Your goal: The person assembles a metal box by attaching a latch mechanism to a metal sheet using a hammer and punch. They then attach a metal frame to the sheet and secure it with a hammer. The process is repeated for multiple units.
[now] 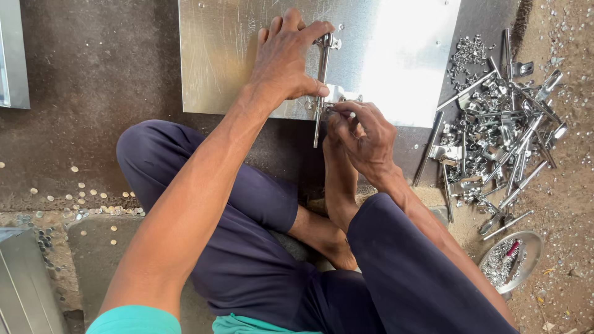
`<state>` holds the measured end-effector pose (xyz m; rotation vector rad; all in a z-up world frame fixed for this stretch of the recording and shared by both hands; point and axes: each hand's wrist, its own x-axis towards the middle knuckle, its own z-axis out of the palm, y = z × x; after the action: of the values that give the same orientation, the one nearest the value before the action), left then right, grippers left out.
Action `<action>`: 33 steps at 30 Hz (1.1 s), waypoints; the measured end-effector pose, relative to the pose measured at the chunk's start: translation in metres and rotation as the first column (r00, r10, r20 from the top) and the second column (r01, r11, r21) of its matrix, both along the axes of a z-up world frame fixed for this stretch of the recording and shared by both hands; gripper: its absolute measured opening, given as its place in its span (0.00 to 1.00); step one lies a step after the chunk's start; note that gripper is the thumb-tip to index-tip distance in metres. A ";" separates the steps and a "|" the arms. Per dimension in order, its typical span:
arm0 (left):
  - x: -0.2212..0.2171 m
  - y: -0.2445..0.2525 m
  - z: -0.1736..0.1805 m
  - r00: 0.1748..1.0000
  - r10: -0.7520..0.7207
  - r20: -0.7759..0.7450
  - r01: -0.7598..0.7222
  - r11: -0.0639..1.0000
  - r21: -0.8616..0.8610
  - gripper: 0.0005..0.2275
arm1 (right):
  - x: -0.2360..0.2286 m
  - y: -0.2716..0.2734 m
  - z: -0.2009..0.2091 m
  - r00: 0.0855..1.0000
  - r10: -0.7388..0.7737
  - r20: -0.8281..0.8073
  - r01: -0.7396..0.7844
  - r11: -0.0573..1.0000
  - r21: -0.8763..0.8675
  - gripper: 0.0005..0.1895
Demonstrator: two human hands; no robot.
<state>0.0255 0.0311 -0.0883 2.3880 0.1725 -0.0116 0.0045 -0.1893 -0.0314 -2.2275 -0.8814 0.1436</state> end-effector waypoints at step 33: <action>0.004 -0.001 -0.006 1.000 0.011 -0.022 -0.011 1.000 0.014 0.46 | 0.023 0.019 -0.014 0.985 0.081 0.154 -0.095 0.992 0.087 0.10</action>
<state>0.0295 0.0304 -0.0945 2.4017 0.1972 -0.0322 0.0271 -0.1699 -0.0452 -2.1336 -1.0467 -0.0246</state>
